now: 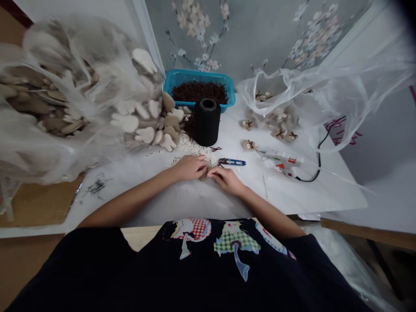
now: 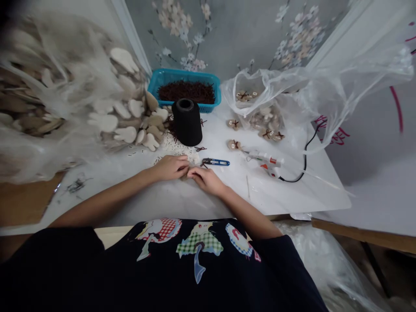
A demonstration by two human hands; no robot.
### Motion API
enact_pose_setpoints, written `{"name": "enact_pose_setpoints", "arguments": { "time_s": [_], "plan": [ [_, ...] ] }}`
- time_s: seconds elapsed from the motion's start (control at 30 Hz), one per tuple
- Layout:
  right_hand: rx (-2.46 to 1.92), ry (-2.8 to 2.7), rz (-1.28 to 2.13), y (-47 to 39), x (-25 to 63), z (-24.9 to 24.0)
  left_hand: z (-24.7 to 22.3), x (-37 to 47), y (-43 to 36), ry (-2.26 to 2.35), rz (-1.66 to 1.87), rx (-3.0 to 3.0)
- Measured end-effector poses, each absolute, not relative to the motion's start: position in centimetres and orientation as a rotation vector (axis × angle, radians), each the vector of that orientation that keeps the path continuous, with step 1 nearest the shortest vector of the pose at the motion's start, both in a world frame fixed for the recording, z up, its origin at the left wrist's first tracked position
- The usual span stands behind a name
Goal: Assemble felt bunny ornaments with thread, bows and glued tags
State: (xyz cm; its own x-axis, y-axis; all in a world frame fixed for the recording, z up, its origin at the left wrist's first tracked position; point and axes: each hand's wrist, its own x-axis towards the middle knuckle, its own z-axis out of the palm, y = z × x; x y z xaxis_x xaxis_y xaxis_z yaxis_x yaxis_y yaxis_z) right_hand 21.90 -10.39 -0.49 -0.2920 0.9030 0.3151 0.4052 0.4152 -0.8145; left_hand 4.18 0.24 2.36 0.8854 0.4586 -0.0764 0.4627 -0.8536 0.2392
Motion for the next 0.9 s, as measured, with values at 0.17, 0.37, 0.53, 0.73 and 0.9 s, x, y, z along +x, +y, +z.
{"name": "enact_pose_setpoints", "arguments": {
  "time_s": [0.17, 0.37, 0.53, 0.73, 0.9],
  "plan": [
    [-1.235, -1.944, 0.697, -10.1, 22.0, -1.2, 1.6, 4.5, 0.5, 0.867, 0.096, 2.66],
    [-1.299, -1.925, 0.606, -10.2, 21.5, -1.6, 1.2, 5.1, 0.2, 1.061, 0.238, 2.502],
    [-1.285, -1.966, 0.461, -10.0, 21.0, -1.7, 1.3, 5.4, 0.6, 1.126, 0.346, 2.329],
    [-1.206, -1.894, 0.506, -9.5, 21.1, -1.6, 1.5, 5.7, 0.8, 1.138, 0.424, 2.199],
    [-1.305, -1.778, 0.623, -9.3, 21.5, -1.4, 1.2, 5.5, 0.3, 1.163, 0.439, 2.257]
  ]
}}
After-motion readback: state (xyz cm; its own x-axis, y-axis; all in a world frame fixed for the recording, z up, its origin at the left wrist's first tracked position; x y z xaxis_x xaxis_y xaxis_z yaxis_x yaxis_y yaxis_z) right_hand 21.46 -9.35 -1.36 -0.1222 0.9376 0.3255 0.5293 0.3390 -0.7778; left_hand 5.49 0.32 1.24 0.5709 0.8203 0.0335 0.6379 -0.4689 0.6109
